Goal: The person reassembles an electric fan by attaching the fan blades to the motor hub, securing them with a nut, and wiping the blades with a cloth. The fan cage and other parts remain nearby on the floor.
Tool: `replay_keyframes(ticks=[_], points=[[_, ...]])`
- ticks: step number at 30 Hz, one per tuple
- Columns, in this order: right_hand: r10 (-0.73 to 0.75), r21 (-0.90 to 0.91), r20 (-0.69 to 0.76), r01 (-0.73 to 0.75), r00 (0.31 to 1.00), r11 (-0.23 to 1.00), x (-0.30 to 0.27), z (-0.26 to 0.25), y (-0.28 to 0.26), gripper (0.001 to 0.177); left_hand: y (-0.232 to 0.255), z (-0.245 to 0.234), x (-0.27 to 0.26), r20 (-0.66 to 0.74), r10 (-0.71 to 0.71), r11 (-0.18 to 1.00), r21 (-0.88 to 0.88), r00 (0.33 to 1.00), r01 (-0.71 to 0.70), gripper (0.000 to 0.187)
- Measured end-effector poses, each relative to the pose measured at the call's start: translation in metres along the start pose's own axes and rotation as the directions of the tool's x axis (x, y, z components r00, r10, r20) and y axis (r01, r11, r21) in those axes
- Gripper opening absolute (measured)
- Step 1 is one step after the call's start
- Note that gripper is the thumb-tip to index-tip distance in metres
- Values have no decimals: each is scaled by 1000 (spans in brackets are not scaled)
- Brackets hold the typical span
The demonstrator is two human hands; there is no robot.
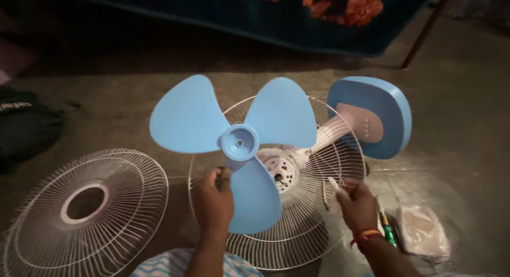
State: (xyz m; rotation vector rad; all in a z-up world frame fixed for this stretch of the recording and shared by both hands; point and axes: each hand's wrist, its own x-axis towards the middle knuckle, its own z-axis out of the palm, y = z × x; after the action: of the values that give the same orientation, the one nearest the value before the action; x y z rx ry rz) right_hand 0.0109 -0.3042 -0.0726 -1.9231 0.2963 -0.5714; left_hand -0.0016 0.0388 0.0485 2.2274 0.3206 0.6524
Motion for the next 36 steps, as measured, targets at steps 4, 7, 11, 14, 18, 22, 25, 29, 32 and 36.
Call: replay_keyframes(ticks=[4, 7, 11, 14, 18, 22, 25, 29, 32, 36], points=[[243, 186, 58, -249, 968, 950, -1, -3, 5, 29, 9, 5, -11, -43, 2, 1000, 25, 999, -1, 52], [362, 558, 305, -473, 881, 681, 12, -19, -17, 30, 19, 0, -13, 116, -111, 993, 40, 987, 107, 50], [620, 670, 341, -646, 706, 366, 31, -44, -41, 45, 28, -1, -12, 272, 42, 986, 145, 961, -84, 50], [505, 496, 296, -582, 811, 644, 40, -61, -40, 38, 26, 1, -16, 319, 149, 971, 130, 936, -199, 45], [342, -371, 212, -248, 916, 895, 74, -114, -2, 39, 22, 7, -14, 413, 152, 963, 142, 898, -229, 40], [453, -516, 259, -274, 853, 811, 98, -138, 70, 34, 19, 5, -11, 421, 65, 968, 195, 905, -160, 52], [413, -569, 354, -157, 839, 807, 103, -143, 119, 37, 20, 7, -16, 399, 58, 971, 192, 915, -145, 51], [411, -712, 435, 27, 802, 702, 106, -131, 138, 42, 23, 0, -10, 354, 114, 975, 142, 928, -173, 52], [460, -763, 275, -99, 844, 638, 96, -164, 135, 42, 28, -2, -15, 380, 82, 973, 171, 921, -158, 51], [326, -718, -8, -232, 945, 657, 102, -192, 90, 42, 37, -9, -10, 467, -58, 974, 219, 882, -52, 49]])
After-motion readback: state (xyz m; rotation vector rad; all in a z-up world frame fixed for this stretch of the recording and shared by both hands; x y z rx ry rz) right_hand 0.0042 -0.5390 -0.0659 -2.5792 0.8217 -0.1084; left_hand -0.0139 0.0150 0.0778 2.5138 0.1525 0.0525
